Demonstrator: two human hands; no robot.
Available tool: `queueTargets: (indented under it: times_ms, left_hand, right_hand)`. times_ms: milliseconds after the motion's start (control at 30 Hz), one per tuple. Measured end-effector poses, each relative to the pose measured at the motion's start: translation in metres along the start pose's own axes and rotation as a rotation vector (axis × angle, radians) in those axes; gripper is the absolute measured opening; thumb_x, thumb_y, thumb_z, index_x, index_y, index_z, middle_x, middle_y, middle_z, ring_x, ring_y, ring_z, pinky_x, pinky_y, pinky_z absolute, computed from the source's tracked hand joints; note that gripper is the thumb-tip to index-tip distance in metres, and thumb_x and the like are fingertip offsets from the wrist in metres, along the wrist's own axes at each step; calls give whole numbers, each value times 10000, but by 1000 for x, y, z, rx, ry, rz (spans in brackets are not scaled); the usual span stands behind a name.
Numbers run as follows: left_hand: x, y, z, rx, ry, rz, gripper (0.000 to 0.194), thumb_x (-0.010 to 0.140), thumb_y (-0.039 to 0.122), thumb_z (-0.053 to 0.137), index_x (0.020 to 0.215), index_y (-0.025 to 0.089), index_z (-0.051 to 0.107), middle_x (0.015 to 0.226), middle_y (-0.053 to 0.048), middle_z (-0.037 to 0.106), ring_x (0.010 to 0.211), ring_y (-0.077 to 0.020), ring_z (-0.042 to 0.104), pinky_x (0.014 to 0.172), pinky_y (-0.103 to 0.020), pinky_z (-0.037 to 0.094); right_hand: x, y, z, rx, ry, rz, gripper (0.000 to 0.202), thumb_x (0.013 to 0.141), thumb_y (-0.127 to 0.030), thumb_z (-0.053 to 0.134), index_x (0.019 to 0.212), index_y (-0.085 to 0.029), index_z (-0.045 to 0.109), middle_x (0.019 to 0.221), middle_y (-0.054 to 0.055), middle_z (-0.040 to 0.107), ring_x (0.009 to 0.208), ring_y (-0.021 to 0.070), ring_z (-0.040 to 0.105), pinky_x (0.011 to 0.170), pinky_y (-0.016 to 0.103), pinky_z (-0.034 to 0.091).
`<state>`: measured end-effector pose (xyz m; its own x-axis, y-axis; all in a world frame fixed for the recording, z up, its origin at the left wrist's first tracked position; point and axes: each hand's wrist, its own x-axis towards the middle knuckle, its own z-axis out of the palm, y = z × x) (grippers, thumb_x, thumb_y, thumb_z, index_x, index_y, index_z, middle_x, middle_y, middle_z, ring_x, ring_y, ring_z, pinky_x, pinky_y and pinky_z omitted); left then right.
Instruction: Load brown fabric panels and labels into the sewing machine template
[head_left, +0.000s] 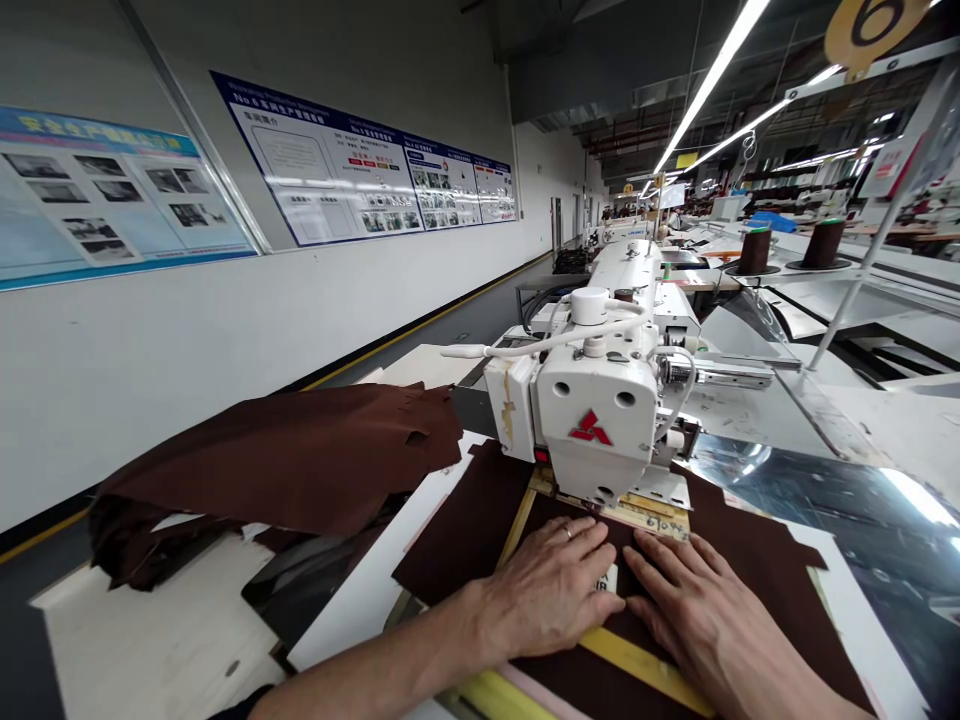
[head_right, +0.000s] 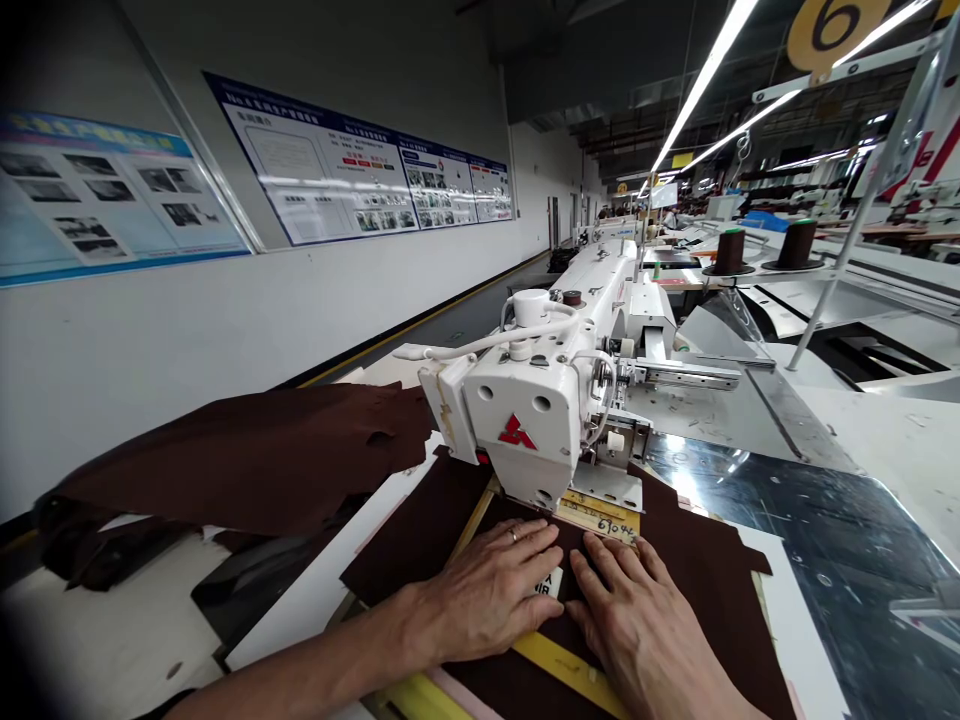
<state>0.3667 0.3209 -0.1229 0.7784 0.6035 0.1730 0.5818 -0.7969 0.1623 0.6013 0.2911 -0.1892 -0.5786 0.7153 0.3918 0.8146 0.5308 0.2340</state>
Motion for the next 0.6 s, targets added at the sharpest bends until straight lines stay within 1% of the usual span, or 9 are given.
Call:
queueTargets:
  times_ms: [133, 267, 467, 600]
  left_hand:
    - [-2, -4, 3, 4, 11, 10, 395, 1005, 450, 537, 1262, 157, 602, 1407, -103, 577, 1339, -241, 505, 1167, -348, 341]
    - [-3, -7, 4, -3, 7, 11, 371, 1005, 432, 546, 1260, 167, 593, 1411, -95, 575, 1341, -234, 502, 1169, -346, 339]
    - [-5, -9, 1, -23, 2, 2, 343, 1004, 410, 553, 1247, 171, 585, 1411, -88, 574, 1336, -234, 505, 1166, -358, 350]
    - [-7, -13, 1, -36, 3, -16, 342, 1001, 405, 554, 1259, 182, 584, 1418, -86, 573, 1339, -236, 507, 1169, -370, 345]
  right_hand:
    - [2, -1, 1, 14, 16, -19, 423, 1021, -430, 474, 1344, -181, 586, 1396, 134, 568, 1221, 302, 567, 1002, 523, 455]
    - [6, -2, 1, 53, 42, -26, 388, 1028, -395, 462, 1319, -179, 601, 1365, 125, 595, 1203, 293, 577, 1012, 508, 443]
    - [11, -1, -1, 145, 145, -64, 328, 1030, -385, 473, 1248, -210, 645, 1279, 67, 658, 1162, 254, 601, 1031, 456, 415]
    - [13, -4, -6, 165, 107, -66, 322, 1023, -350, 482, 1258, -197, 641, 1295, 67, 649, 1195, 258, 581, 1049, 456, 410]
